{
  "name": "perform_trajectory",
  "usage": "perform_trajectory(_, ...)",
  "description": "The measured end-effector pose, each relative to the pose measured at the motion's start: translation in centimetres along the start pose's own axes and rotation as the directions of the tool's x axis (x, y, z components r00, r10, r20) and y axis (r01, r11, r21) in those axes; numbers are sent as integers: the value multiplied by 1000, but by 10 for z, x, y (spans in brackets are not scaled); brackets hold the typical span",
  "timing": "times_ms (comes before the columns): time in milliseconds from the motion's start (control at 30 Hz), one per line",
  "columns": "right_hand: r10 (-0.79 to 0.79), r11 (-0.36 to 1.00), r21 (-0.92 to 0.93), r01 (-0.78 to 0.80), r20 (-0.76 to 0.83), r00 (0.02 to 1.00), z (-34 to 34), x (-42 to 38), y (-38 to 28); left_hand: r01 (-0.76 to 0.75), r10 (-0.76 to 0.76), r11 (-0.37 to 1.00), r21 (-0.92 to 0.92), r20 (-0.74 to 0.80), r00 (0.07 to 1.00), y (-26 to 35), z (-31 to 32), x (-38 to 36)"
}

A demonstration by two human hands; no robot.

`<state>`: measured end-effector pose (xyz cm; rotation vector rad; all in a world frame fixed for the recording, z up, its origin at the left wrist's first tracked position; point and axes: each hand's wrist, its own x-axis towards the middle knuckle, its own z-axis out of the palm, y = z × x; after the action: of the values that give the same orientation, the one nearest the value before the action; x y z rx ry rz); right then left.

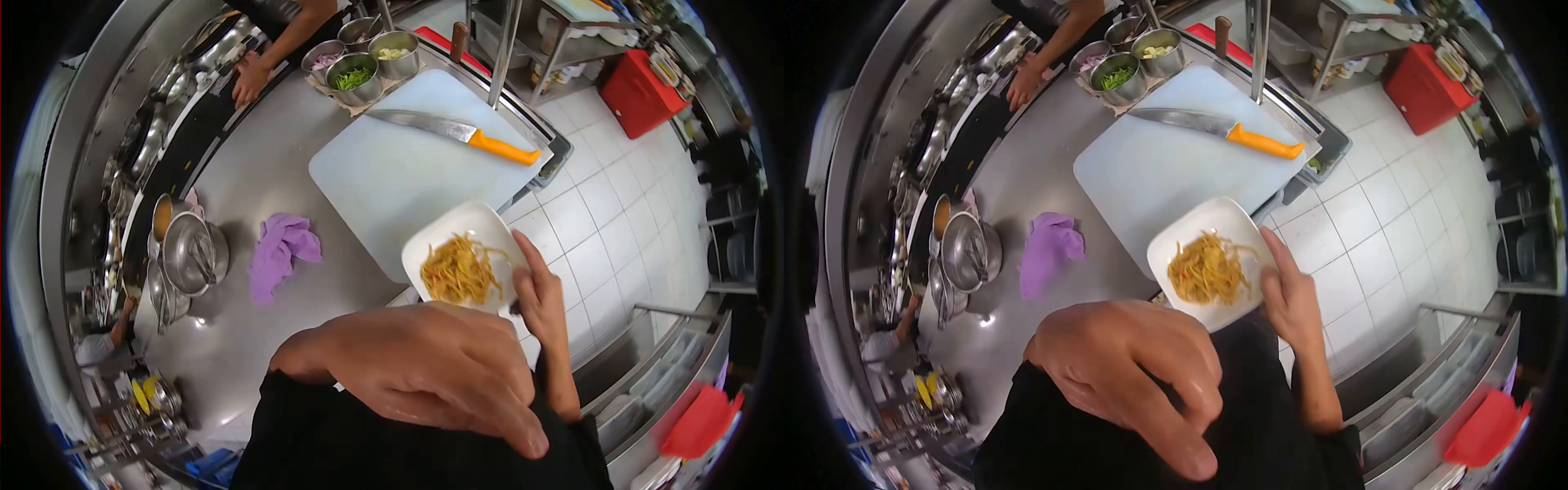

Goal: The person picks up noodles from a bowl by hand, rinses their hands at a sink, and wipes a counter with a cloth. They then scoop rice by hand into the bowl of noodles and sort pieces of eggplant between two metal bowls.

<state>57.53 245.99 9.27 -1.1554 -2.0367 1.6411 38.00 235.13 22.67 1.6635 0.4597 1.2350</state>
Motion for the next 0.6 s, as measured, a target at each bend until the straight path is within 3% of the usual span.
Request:
perform_trajectory(33, -47, 999, -15, 48, 46, 998, -3, 27, 14, 11, -10, 998, 61, -14, 1000, -7, -1, 6)
perform_trajectory(100, -34, 999, -33, 40, 176, 984, -6, 76, 26, 140, -106, 981, 132, -233, 967, -17, 6, 15)
perform_trajectory(133, -129, 987, -72, 145, 190, 973, -2, 105, 38, 203, -141, 966, 162, -327, 935, -22, 7, 21)
perform_trajectory(167, -216, 964, -107, 242, 208, 954, 4, 126, 50, 281, -197, 948, 147, -419, 886, -28, 13, 24)
perform_trajectory(233, -248, 959, -77, 273, 241, 938, 16, 159, 51, 426, -284, 898, 112, -591, 755, -40, 22, 26)
perform_trajectory(333, -214, 884, -339, 322, 320, 923, 8, 182, 37, 593, -329, 801, 84, -766, 552, -55, 36, 22)
perform_trajectory(367, -355, 809, -399, 433, 256, 899, 0, 188, 37, 602, -313, 797, 56, -814, 489, -58, 41, 19)
perform_trajectory(433, -629, 599, -532, 598, 149, 763, -29, 206, 43, 603, -266, 797, 6, -894, 360, -64, 49, 13)
perform_trajectory(467, -700, 466, -645, 606, 150, 698, -40, 226, 48, 604, -218, 797, 34, -915, 339, -70, 50, 7)
perform_trajectory(500, -772, 319, -736, 597, 164, 614, -46, 244, 50, 646, -196, 763, 14, -947, 253, -74, 54, 0)
perform_trajectory(600, -601, 327, -727, 604, 333, 726, -47, 261, 63, 760, -91, 650, -24, -995, 45, -80, 34, -37)
